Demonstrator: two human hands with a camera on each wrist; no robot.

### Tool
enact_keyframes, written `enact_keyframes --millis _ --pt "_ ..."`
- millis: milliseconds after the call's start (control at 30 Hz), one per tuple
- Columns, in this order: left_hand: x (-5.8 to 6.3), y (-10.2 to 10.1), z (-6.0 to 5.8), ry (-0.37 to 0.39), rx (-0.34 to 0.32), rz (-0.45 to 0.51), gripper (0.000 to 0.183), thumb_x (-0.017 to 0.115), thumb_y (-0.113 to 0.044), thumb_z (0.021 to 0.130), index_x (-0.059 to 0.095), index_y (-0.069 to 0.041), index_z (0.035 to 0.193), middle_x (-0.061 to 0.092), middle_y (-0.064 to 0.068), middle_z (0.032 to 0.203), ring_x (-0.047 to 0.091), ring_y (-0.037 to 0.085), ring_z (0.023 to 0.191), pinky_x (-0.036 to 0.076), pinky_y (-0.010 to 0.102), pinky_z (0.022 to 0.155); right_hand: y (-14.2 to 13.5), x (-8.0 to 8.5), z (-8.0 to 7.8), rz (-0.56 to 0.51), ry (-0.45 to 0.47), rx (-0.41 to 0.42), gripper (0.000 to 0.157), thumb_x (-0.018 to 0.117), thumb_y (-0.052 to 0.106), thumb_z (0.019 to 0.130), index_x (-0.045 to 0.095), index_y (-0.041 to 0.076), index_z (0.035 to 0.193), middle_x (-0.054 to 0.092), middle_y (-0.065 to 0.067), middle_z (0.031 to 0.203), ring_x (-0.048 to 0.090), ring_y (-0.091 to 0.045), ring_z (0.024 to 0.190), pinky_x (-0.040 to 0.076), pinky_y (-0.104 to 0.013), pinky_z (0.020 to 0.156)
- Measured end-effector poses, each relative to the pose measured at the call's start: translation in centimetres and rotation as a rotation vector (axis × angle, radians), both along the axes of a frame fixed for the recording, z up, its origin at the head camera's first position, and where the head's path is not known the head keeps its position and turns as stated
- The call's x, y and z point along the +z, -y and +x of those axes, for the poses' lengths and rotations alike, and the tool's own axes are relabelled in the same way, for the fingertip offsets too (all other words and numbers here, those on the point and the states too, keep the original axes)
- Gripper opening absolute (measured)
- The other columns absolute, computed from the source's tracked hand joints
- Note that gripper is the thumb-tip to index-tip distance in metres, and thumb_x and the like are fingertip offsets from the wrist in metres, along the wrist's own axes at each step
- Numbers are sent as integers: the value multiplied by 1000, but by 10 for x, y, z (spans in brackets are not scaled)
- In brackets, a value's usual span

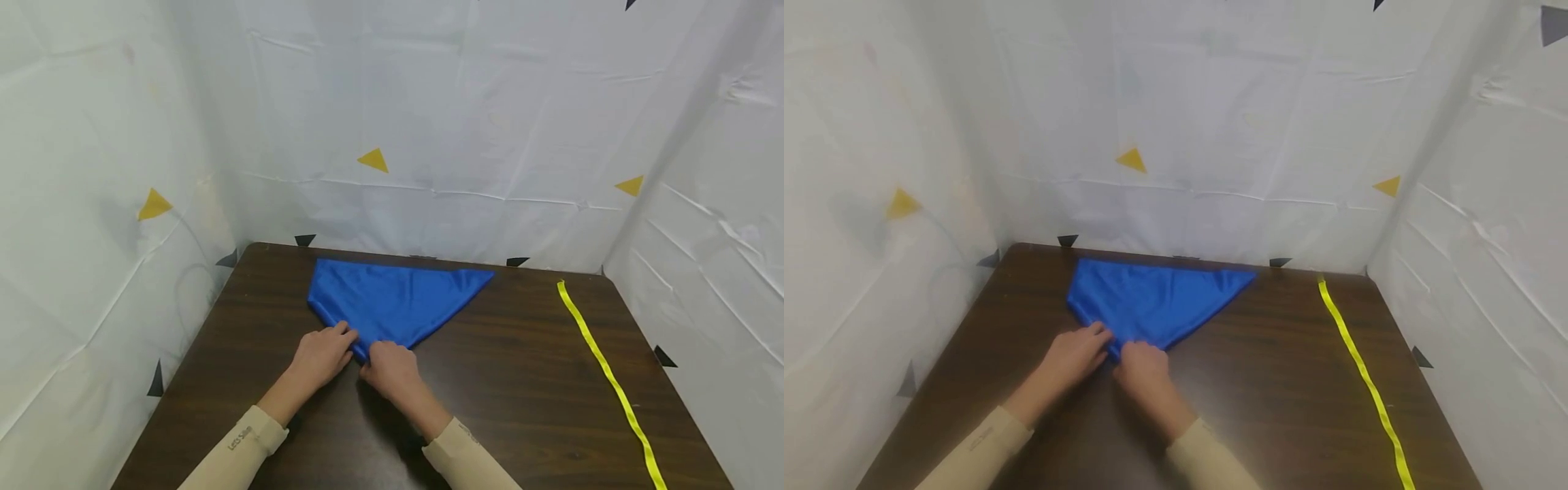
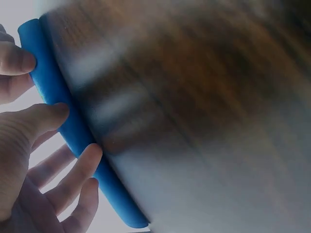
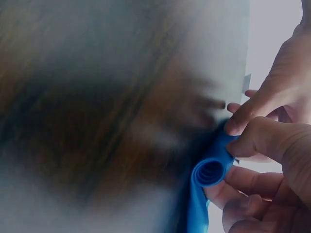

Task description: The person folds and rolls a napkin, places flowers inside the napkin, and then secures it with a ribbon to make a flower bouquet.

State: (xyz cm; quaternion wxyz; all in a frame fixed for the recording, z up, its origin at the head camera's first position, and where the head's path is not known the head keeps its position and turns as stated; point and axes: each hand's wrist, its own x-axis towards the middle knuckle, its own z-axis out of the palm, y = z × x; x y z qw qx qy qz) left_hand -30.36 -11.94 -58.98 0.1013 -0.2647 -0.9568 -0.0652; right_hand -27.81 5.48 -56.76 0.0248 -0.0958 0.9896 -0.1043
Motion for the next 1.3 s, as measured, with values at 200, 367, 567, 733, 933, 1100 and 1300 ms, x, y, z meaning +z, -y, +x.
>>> enact_keyframes --millis 200,367,567,733,933,1100,1300 --pt "-1 -1 0 12 21 42 17 82 -30 97 78 -22 112 68 4 111 72 25 93 59 45 66 -8 3 -3 -71 60 5 26 82 31 91 62 14 87 65 -8 77 65 -29 69 54 -48 62" --pt "-4 -2 -4 23 42 34 18 80 -33 99 82 -24 115 70 4 115 70 26 101 60 46 75 -11 6 -8 -85 113 -3 21 79 30 95 69 15 83 66 -4 83 64 -25 73 55 -48 67" --pt "-4 -4 -3 -51 26 35 16 79 -34 100 86 -25 112 70 5 117 61 27 109 54 46 85 -15 7 -12 -135 154 -2 19 76 26 97 68 14 83 64 -2 78 60 -22 69 51 -44 64" --pt "-2 -6 -4 -5 55 3 19 77 -35 101 85 -29 116 68 4 117 61 26 108 51 44 84 -18 5 -12 -145 115 25 13 78 25 96 69 16 98 67 -1 84 62 -21 72 52 -43 64" --pt "-1 -8 -4 22 92 -15 20 77 -36 101 85 -29 119 68 3 115 62 26 107 50 42 82 -15 -1 -10 -132 52 51 17 85 26 92 74 15 97 65 -4 96 67 -25 81 57 -45 70" --pt "0 -10 -3 18 98 -2 21 76 -35 102 84 -26 119 68 4 113 61 27 106 51 42 79 -10 -5 -9 -97 16 42 22 88 22 88 69 12 94 59 -7 97 65 -26 74 56 -44 66" --pt "1 -10 1 6 77 -4 32 78 -34 100 73 -15 126 70 9 117 65 31 111 56 49 86 -7 -5 -6 -50 -4 34 23 86 20 87 70 6 94 65 -12 97 67 -28 80 58 -46 72"
